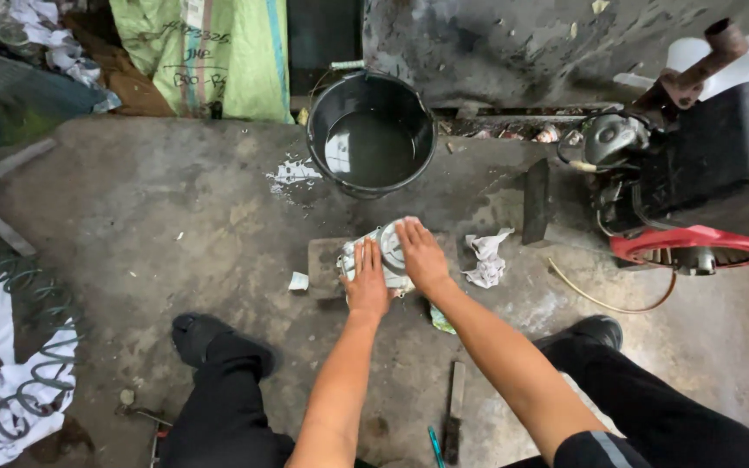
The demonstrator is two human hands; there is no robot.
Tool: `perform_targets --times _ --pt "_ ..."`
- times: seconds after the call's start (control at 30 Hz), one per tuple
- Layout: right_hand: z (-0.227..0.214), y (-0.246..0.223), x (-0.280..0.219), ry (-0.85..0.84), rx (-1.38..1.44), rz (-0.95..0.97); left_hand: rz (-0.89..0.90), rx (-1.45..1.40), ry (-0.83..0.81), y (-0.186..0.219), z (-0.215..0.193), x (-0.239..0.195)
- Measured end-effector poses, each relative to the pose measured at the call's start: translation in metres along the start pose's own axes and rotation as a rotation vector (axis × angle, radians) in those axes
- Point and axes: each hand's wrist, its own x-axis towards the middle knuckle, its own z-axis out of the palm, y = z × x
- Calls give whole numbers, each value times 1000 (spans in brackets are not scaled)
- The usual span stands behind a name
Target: Cleaning metal engine components using a cloth and cleaning solution from a bucket
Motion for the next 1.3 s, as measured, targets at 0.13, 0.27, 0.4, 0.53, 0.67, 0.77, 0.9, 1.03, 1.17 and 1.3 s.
perform_targets --times 0.13,0.27,0.4,0.53,0.67,0.77,0.9,1.03,1.17,1.3 --pt "-6 -13 -2 -105 6 26 52 -62 34 -7 5 0" --pt "-56 -40 -26 -56 139 -65 40 -52 34 -7 1 0" --pt "-16 -17 -7 -73 248 -33 21 -32 26 0 -10 -7" --pt "6 -6 3 -49 212 -14 27 -27 11 -5 -1 -1" --pt "-34 -39 -27 -24 171 -19 42 -21 37 -8 -2 -4" --pt "-60 -35 -14 -26 203 -54 26 -24 32 -5 -2 1" --pt "22 -7 9 15 248 11 22 -37 17 -8 14 7" --pt "1 -34 -22 -15 212 26 17 -30 13 -9 14 3" --pt "-21 -28 -31 -68 190 -52 11 -29 30 -4 8 4" --pt "13 14 -4 -30 1 106 5 -45 -31 2 -16 -8"
